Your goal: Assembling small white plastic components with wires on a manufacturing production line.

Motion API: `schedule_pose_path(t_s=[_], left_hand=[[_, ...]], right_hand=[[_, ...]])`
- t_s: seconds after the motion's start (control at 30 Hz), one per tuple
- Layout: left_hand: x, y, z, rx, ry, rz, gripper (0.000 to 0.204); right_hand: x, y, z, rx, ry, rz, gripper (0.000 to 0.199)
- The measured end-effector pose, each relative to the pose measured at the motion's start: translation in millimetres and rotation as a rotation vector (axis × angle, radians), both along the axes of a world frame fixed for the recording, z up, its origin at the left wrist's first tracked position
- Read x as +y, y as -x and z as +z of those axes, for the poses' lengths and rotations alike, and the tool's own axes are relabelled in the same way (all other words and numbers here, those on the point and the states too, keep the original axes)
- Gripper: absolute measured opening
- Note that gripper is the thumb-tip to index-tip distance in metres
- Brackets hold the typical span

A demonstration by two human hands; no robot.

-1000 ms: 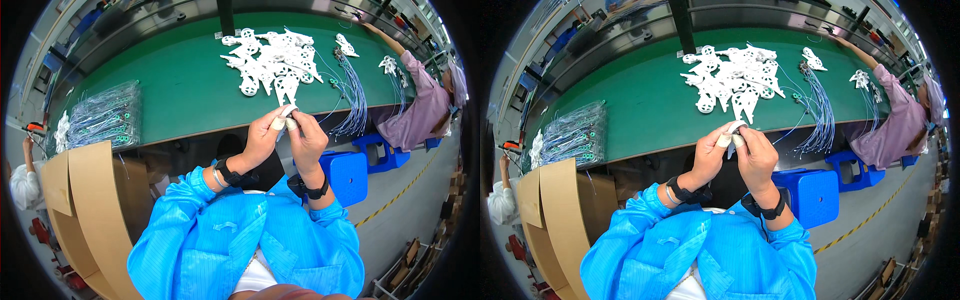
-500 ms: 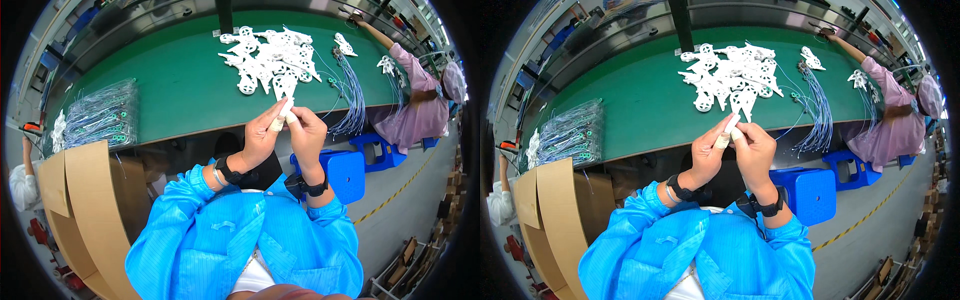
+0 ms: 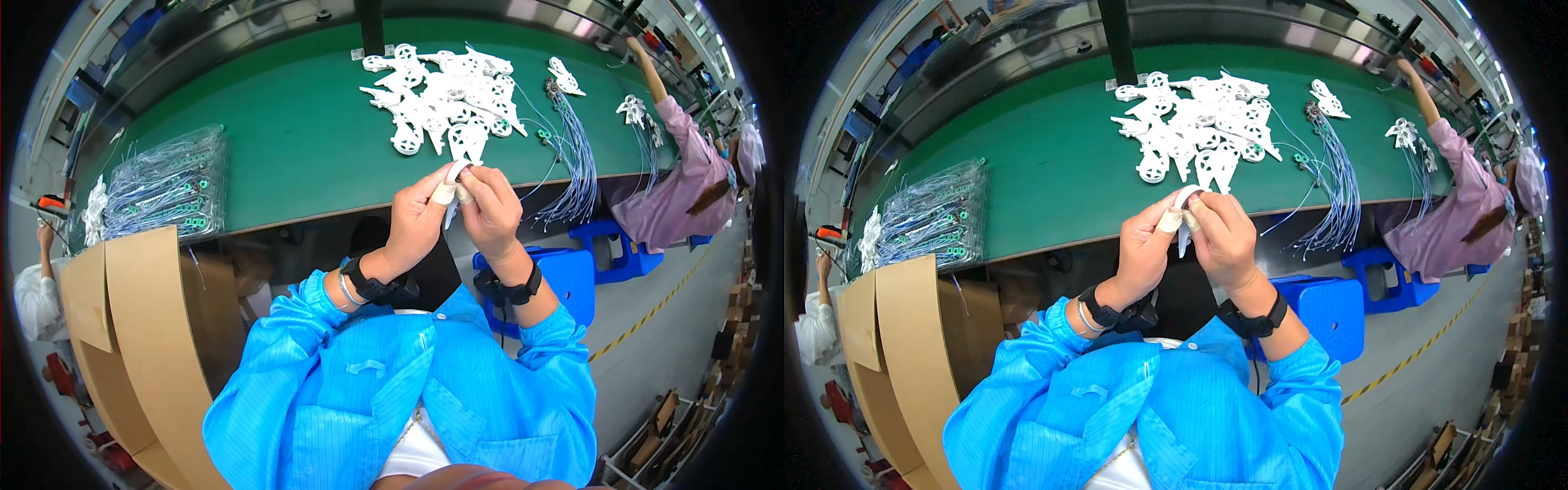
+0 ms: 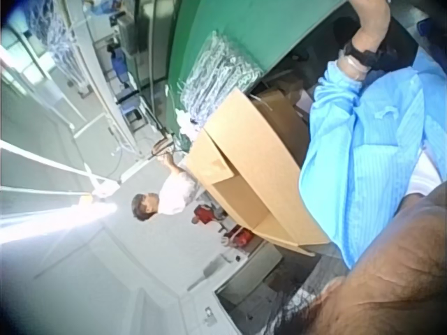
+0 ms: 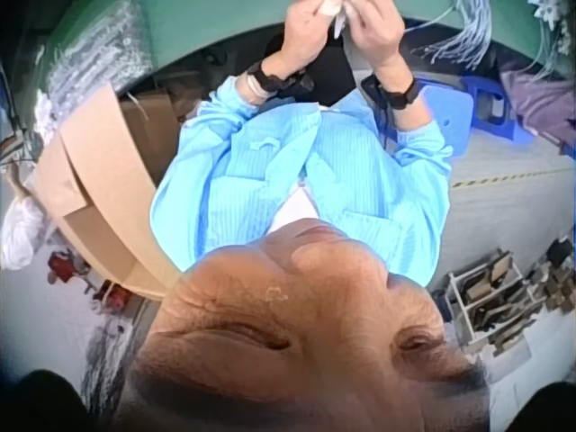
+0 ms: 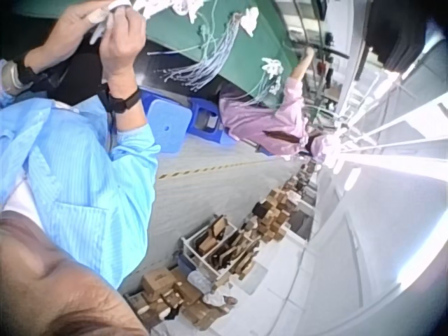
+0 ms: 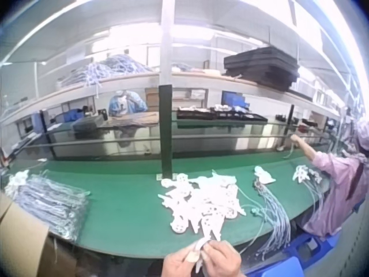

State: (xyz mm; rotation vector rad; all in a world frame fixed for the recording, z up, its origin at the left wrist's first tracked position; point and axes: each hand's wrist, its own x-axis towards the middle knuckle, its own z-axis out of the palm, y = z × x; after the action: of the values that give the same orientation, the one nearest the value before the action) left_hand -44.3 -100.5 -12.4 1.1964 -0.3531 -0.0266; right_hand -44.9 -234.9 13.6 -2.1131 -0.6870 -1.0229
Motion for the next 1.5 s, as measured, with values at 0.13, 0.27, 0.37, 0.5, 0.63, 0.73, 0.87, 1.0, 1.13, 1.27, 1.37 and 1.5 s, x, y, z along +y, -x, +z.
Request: schedule_pose_path(t_s=[0.13,0.27,0.37,0.5,0.63,0.73,0.87,1.0,1.13,1.27,1.37,1.5], left_hand=[[0,-9,-6,0.227,0.131,-0.129,0.032],[4,-13,-8,0.33,0.238,-0.214,0.032],[9,-16,-7,0.33,0.264,-0.24,0.034],[17,-21,-3,0.333,0.228,-0.331,0.04],[28,-28,1,0.251,0.094,-0.399,0.053],[39,-31,-1,0.24,0.047,-0.472,0.053],[44,-26,3,0.251,0.006,-0.428,0.051],[43,-24,-10,0.095,-0.181,-0.252,0.05],[48,-24,-3,0.004,-0.224,-0.164,0.051],[51,-25,-3,-0.022,-0.228,-0.159,0.051],[57,-30,0,0.002,-0.221,-0.204,0.051],[59,-25,11,0.174,-0.044,-0.324,0.05]], right_hand=[[5,-3,-11,0.121,-0.099,-0.032,0.027],[8,5,-5,0.22,-0.092,-0.112,0.029],[9,6,3,0.288,-0.096,-0.135,0.03],[7,4,11,0.189,0.056,-0.111,0.029],[5,7,16,0.205,0.087,-0.031,0.029],[7,11,13,0.195,0.115,0.03,0.029],[9,9,12,0.214,0.092,0.077,0.027],[12,7,4,0.254,-0.054,0.09,0.017],[22,3,1,0.403,-0.28,0.093,0.014],[30,3,-3,0.593,-0.576,0.168,0.012],[26,2,-3,0.358,-0.328,0.17,0.013],[20,-1,9,0.095,0.005,0.205,0.023]])
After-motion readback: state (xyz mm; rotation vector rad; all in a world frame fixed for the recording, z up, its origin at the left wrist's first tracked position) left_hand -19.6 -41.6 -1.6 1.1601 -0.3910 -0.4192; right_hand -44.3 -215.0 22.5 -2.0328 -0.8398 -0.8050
